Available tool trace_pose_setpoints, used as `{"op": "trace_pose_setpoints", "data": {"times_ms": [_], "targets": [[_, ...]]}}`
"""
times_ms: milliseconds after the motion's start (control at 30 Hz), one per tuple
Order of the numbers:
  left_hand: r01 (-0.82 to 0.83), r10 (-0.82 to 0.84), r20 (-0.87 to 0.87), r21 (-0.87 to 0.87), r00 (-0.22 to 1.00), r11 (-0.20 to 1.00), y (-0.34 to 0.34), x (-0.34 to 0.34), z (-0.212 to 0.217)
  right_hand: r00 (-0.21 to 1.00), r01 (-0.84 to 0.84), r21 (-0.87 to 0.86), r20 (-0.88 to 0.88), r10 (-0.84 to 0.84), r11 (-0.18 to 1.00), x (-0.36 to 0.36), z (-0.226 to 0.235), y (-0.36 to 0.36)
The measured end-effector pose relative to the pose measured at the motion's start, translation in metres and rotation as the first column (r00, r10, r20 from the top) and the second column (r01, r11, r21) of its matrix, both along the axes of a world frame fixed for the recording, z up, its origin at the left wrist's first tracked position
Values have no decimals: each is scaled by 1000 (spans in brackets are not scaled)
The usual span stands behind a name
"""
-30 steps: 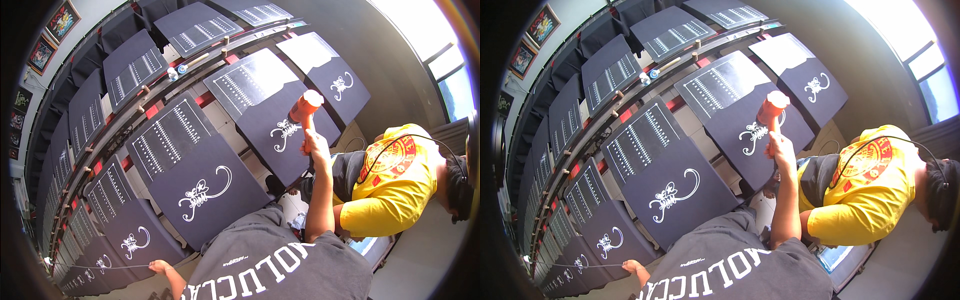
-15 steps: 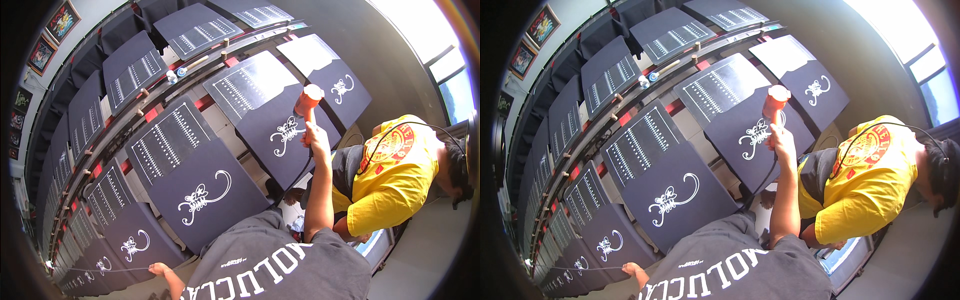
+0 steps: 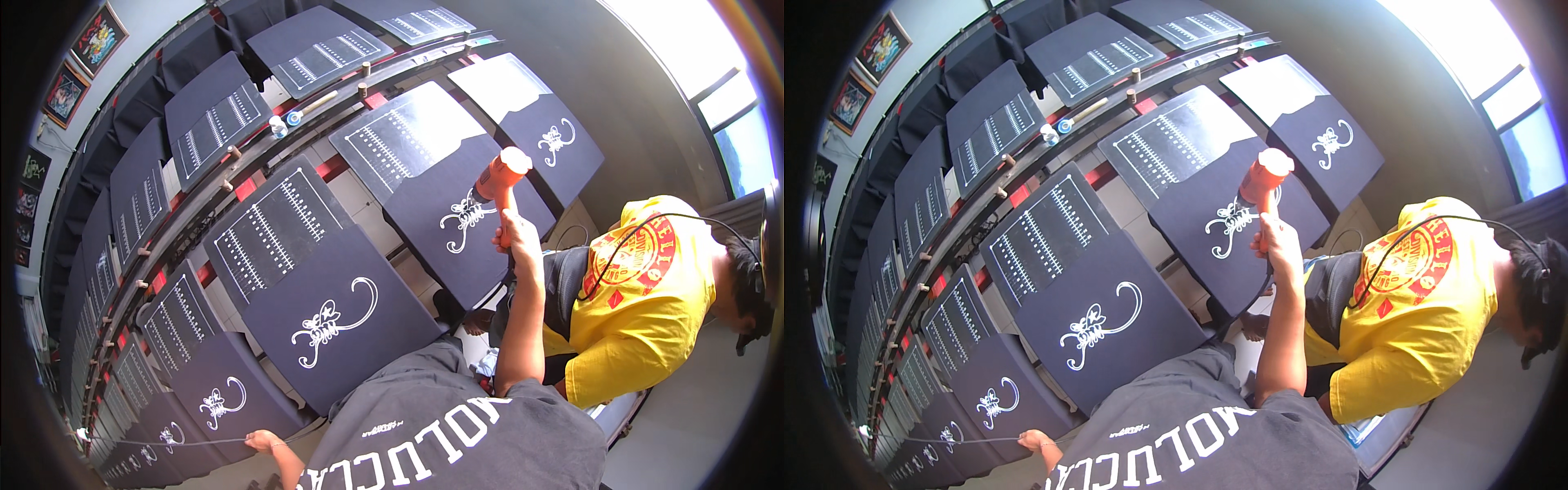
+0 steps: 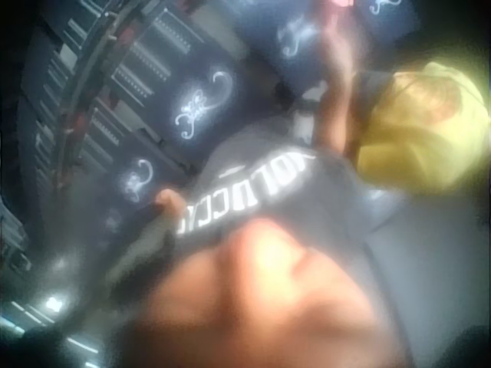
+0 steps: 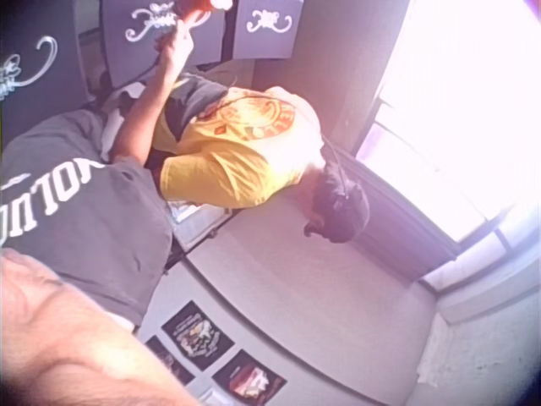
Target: The person dries ink on black t-shirts using a heat gun, moving between different shirts mounted on a circular printing rack and touching them by hand.
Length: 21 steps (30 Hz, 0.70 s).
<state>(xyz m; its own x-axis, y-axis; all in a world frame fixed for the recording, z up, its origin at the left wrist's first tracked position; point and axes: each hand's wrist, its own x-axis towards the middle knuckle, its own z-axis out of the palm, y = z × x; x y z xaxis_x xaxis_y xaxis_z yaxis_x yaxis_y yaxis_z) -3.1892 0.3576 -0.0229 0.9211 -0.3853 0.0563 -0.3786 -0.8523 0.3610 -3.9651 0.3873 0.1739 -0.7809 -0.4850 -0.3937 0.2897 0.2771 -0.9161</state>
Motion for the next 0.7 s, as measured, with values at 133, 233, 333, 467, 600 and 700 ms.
{"op": "trace_pose_setpoints", "data": {"times_ms": [133, 233, 333, 467, 600, 700], "targets": [[-6, 6, 15, 17, 1000, 1000, 0, -3, -1, 998, 16, 65, -60, -12, 998, -6, -10, 4], [-20, 19, 22, 16, 1000, 1000, 3, -8, 2, 999, 33, 46, 34, -35, 998, -4, 4, 6], [-12, 12, 19, 23, 1000, 1000, 1, -13, 5, 1000, 6, 124, -31, -3, 992, -6, -5, 11], [-15, 14, 30, 35, 999, 999, 6, -15, 10, 1000, 10, 137, -21, -7, 990, -7, -3, 14], [-15, 14, 32, 40, 999, 999, 8, -17, 11, 999, 43, 109, -24, -41, 993, -12, -7, 13], [-16, 14, 35, 44, 999, 999, 9, -19, 12, 994, 74, 135, -85, -63, 988, -18, -15, 10]]}}
